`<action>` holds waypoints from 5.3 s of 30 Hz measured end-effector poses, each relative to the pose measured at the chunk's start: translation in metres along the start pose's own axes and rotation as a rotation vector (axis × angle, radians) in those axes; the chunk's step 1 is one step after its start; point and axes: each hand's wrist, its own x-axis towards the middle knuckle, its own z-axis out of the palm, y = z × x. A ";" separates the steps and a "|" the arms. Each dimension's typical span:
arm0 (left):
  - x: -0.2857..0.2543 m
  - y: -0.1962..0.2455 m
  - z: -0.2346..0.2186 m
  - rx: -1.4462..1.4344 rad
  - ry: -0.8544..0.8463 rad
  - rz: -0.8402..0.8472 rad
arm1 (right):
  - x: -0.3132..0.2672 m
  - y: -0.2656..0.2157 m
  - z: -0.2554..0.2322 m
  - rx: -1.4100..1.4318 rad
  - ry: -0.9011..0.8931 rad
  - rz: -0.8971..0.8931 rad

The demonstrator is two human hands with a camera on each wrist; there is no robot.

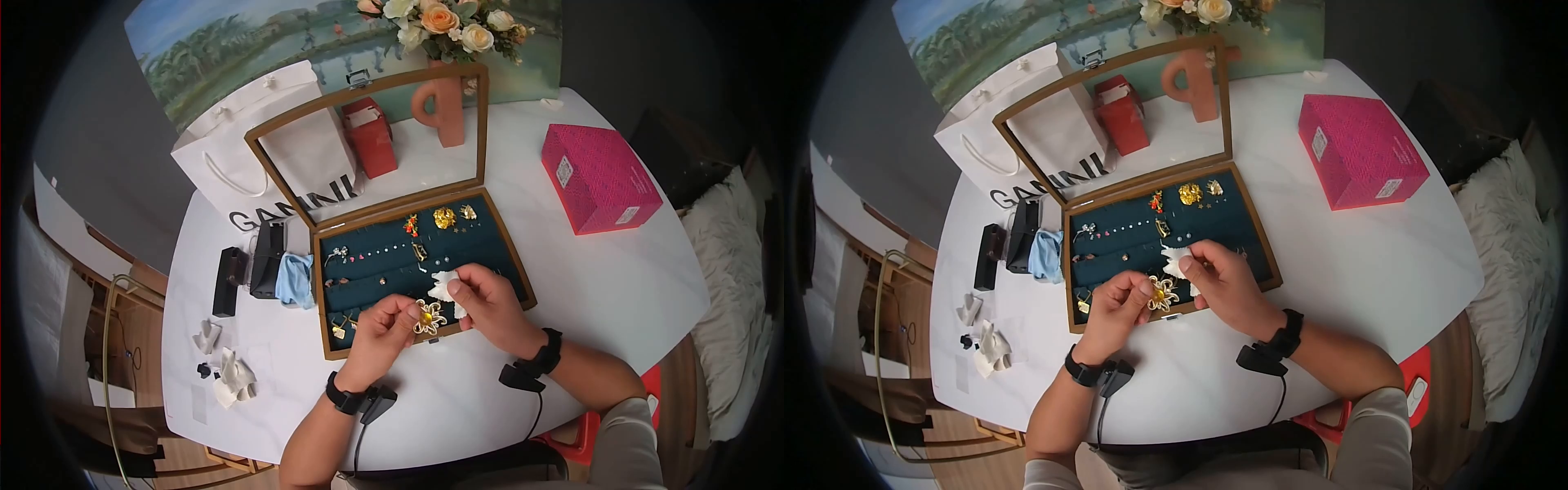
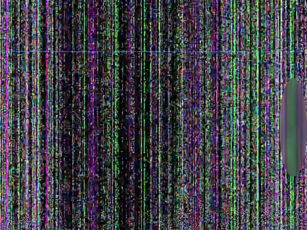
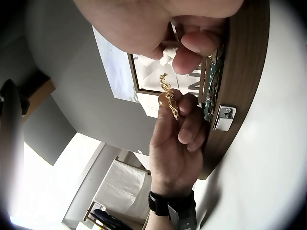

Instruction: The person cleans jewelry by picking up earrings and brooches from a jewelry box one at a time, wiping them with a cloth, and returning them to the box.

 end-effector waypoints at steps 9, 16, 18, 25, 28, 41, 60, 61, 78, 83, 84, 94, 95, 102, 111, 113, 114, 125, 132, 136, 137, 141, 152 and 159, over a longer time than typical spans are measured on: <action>0.005 0.005 -0.013 -0.141 -0.092 -0.128 | -0.002 0.005 -0.002 -0.133 -0.226 -0.112; 0.002 0.005 -0.001 0.022 -0.079 -0.032 | -0.001 0.004 -0.007 -0.329 -0.333 -0.251; 0.001 0.004 0.002 0.044 -0.072 -0.010 | -0.001 0.003 -0.007 -0.351 -0.330 -0.240; 0.001 0.003 -0.002 -0.019 -0.023 -0.019 | 0.003 0.002 -0.008 -0.413 -0.342 -0.154; 0.001 0.005 -0.001 0.022 -0.034 -0.014 | 0.002 0.002 -0.006 -0.273 -0.302 -0.109; 0.000 0.006 -0.003 0.016 -0.096 -0.055 | 0.002 0.011 -0.006 -0.281 -0.281 -0.299; 0.002 0.010 -0.007 -0.034 -0.131 -0.061 | 0.000 0.004 -0.004 -0.202 -0.255 -0.169; 0.002 0.010 -0.008 -0.044 -0.135 -0.062 | 0.000 0.004 -0.005 -0.214 -0.260 -0.171; 0.004 0.004 -0.015 -0.221 -0.183 -0.044 | 0.001 0.007 -0.006 -0.280 -0.266 -0.124; 0.004 0.004 -0.016 -0.241 -0.171 -0.040 | 0.001 0.008 -0.005 -0.283 -0.263 -0.108; 0.004 0.006 -0.014 -0.264 -0.158 -0.029 | 0.001 0.009 -0.005 -0.284 -0.261 -0.115; 0.003 0.007 -0.007 -0.226 -0.073 -0.028 | 0.001 0.011 -0.005 -0.272 -0.201 -0.144; 0.003 0.006 -0.007 -0.191 -0.068 -0.033 | 0.000 0.008 -0.005 -0.240 -0.190 -0.115; 0.002 0.006 -0.003 -0.093 -0.089 -0.019 | 0.004 0.019 -0.006 -0.325 -0.205 -0.235; 0.002 0.013 -0.005 -0.078 -0.084 -0.064 | -0.005 0.001 -0.003 0.084 -0.110 0.027; 0.003 0.007 -0.007 -0.077 -0.091 -0.048 | -0.005 0.001 -0.004 0.088 -0.113 0.012; 0.003 0.007 -0.006 -0.077 -0.082 -0.053 | -0.005 0.003 -0.007 0.078 -0.136 0.008; 0.001 0.011 -0.005 0.000 -0.196 -0.095 | -0.008 0.012 0.001 -0.312 -0.300 -0.360; 0.001 0.012 -0.010 -0.089 -0.215 -0.109 | -0.008 0.011 0.003 -0.386 -0.234 -0.331; 0.001 0.009 -0.016 -0.232 -0.158 -0.160 | -0.009 0.004 -0.005 -0.538 -0.031 -0.577; 0.000 0.011 -0.015 -0.265 -0.144 -0.170 | -0.010 -0.009 -0.005 -0.635 0.037 -0.706; 0.000 0.016 -0.014 -0.264 -0.142 -0.156 | -0.011 -0.037 -0.005 -0.833 0.197 -0.778; 0.000 0.006 -0.018 -0.180 -0.209 -0.081 | -0.009 -0.007 -0.001 -0.528 0.040 -0.442; -0.002 0.010 -0.021 -0.433 -0.145 -0.143 | -0.012 -0.040 -0.022 -0.418 -0.573 0.165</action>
